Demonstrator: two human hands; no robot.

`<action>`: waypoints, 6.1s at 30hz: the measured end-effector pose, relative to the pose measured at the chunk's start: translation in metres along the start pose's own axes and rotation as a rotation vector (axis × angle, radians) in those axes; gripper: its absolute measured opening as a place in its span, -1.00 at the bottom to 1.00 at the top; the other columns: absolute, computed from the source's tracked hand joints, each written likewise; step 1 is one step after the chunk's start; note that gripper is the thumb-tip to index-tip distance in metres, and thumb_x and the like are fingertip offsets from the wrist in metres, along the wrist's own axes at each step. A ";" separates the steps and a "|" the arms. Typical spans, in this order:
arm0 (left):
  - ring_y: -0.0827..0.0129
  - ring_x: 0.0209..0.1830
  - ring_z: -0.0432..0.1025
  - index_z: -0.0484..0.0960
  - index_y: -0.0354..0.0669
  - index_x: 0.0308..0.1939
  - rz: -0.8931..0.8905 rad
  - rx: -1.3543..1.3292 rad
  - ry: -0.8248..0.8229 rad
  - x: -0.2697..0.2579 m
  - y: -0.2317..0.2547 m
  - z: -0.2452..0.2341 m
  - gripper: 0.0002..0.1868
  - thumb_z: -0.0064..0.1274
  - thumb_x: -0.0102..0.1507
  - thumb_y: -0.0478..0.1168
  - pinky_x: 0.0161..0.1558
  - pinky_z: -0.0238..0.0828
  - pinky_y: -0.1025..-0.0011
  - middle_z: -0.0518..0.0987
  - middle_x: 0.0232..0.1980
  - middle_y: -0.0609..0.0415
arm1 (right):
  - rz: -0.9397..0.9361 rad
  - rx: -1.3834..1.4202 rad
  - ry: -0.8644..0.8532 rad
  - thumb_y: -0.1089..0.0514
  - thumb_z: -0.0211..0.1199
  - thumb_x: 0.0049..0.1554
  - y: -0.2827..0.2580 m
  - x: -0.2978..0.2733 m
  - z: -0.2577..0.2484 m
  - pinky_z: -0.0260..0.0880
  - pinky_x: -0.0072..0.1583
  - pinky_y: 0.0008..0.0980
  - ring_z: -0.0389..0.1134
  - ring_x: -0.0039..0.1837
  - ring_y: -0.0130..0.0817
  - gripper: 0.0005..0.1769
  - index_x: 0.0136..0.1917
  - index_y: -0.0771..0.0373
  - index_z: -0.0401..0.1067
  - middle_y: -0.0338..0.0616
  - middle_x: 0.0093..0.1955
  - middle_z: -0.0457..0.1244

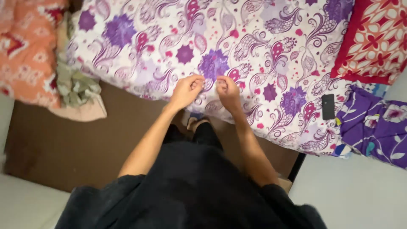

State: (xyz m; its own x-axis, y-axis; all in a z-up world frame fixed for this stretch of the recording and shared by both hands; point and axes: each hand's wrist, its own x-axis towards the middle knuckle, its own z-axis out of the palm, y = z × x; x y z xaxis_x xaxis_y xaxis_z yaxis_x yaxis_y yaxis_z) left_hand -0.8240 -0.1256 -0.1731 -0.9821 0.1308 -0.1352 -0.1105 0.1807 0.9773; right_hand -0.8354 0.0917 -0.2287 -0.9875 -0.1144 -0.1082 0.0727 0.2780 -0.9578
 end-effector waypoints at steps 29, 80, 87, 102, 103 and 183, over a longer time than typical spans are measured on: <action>-0.18 0.18 0.33 0.32 -0.31 0.33 0.236 0.684 0.244 0.530 -0.278 -0.008 -0.25 0.21 0.07 -0.25 0.14 0.34 0.05 0.43 0.23 -0.31 | 0.258 0.039 0.121 0.30 0.25 0.19 0.221 0.388 0.048 0.44 0.24 -0.35 0.37 0.26 -0.28 -0.28 0.58 0.22 0.15 0.00 0.48 0.18; 0.08 0.09 0.42 0.43 -0.28 0.25 0.266 0.165 0.138 0.129 0.065 0.001 -0.46 0.22 0.24 -0.20 0.11 0.37 0.27 0.47 0.13 -0.09 | -0.141 1.050 -0.162 0.14 0.20 0.37 -0.209 0.121 -0.080 0.46 0.14 -0.43 0.42 0.04 -0.40 -0.71 0.26 0.38 0.39 -0.09 0.10 0.37; 0.03 0.29 0.38 0.45 -0.26 0.18 0.630 0.119 0.322 0.038 0.160 -0.039 -0.50 0.25 0.21 -0.22 0.35 0.32 0.21 0.43 0.22 -0.15 | -0.161 1.044 -0.034 0.11 0.23 0.34 -0.276 0.056 -0.068 0.50 0.16 -0.34 0.44 0.03 -0.33 -0.76 0.13 0.35 0.41 -0.08 0.02 0.39; -0.15 0.01 0.53 0.59 -0.30 0.09 0.678 0.194 0.040 -0.066 0.136 -0.075 -0.71 0.01 0.31 -0.30 0.05 0.45 0.12 0.64 -0.01 -0.25 | 0.053 0.799 0.296 0.07 0.40 0.21 -0.244 -0.095 -0.032 0.14 -0.36 -0.49 0.15 -0.39 -0.55 -0.70 -0.16 0.14 0.28 -0.36 -0.39 0.18; -0.15 0.01 0.53 0.59 -0.30 0.09 0.681 0.198 0.034 -0.067 0.129 -0.072 -0.71 0.01 0.31 -0.30 0.05 0.45 0.12 0.64 -0.01 -0.25 | 0.050 0.805 0.301 0.07 0.40 0.21 -0.241 -0.106 -0.033 0.14 -0.36 -0.49 0.15 -0.39 -0.55 -0.70 -0.16 0.14 0.28 -0.36 -0.39 0.18; 0.25 -0.16 0.48 0.44 -0.33 0.07 0.499 0.205 -0.013 -0.148 0.112 -0.046 -0.59 0.12 0.14 -0.38 -0.09 0.42 0.32 0.57 -0.19 -0.09 | 0.035 0.923 0.352 -0.13 0.38 0.11 -0.209 -0.166 -0.097 0.44 0.27 -0.03 0.39 0.13 -0.13 -0.44 0.16 0.35 0.46 -0.01 0.09 0.37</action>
State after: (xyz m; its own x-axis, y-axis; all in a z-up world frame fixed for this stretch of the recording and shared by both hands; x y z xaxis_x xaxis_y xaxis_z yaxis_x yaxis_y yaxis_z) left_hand -0.6978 -0.1699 -0.0365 -0.9055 0.2608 0.3346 0.4026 0.2797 0.8716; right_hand -0.7001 0.1447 0.0153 -0.9570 0.2115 -0.1986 0.0353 -0.5944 -0.8034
